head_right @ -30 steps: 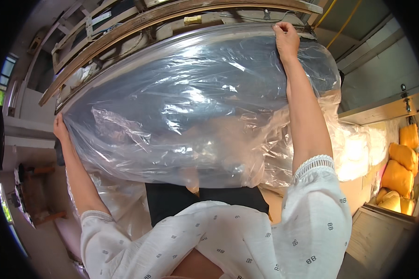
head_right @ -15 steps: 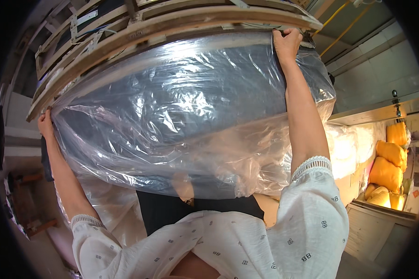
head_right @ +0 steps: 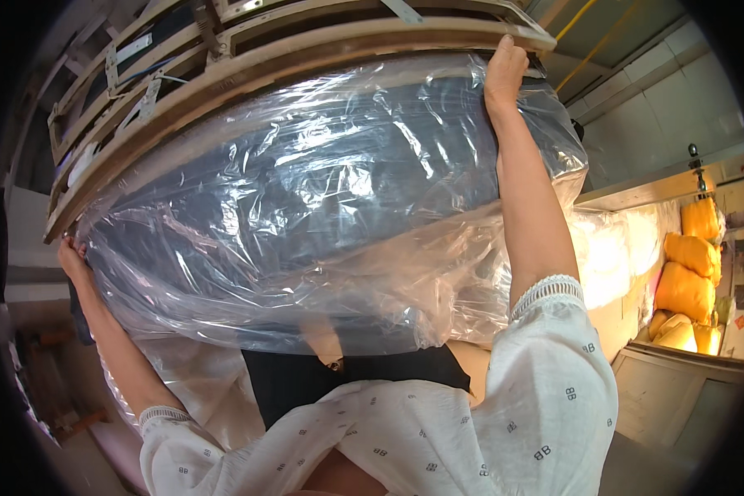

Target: Wrapping a large curved furniture component or similar industrial part in clear plastic sheeting.

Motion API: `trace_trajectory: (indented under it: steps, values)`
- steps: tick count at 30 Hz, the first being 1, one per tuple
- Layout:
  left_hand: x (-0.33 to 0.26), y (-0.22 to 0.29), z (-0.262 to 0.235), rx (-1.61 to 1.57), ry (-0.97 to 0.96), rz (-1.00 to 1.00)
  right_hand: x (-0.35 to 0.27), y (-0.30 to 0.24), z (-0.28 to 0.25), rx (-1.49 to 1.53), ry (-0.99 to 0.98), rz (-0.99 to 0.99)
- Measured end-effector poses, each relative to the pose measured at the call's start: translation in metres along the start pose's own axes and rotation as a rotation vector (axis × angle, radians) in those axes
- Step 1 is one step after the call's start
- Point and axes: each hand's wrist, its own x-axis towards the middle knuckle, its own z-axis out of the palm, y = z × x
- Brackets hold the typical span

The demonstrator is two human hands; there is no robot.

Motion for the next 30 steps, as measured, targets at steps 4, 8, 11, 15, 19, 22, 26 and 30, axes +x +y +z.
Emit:
trace_trajectory:
  steps: [4,8,11,15,19,22,26,30]
  values:
    - [-0.042,0.044,0.014,0.369,-0.158,0.152,-0.024,-0.021,0.001,-0.06,0.159,-0.175]
    - [-0.057,0.096,-0.048,0.179,-0.211,0.27,-0.067,-0.064,-0.027,0.255,0.09,-0.12]
    - [-0.096,0.144,-0.1,-0.074,-0.16,0.124,-0.116,-0.089,-0.051,0.917,-0.155,0.499]
    - [-0.142,0.157,-0.193,0.005,0.073,0.188,-0.135,-0.122,-0.083,0.916,-0.686,0.547]
    - [-0.203,0.161,-0.273,-0.031,0.23,0.063,-0.149,-0.144,-0.093,0.66,-1.091,0.464]
    - [-0.248,0.168,-0.289,0.046,0.257,-0.016,-0.166,-0.149,-0.1,0.585,-0.996,0.355]
    - [-0.246,0.136,-0.356,1.024,-0.093,0.233,-0.18,-0.143,-0.104,0.658,-0.811,0.074]
    - [-0.283,0.173,-0.204,1.32,-0.262,0.76,-0.188,-0.147,-0.119,0.659,-0.799,0.051]
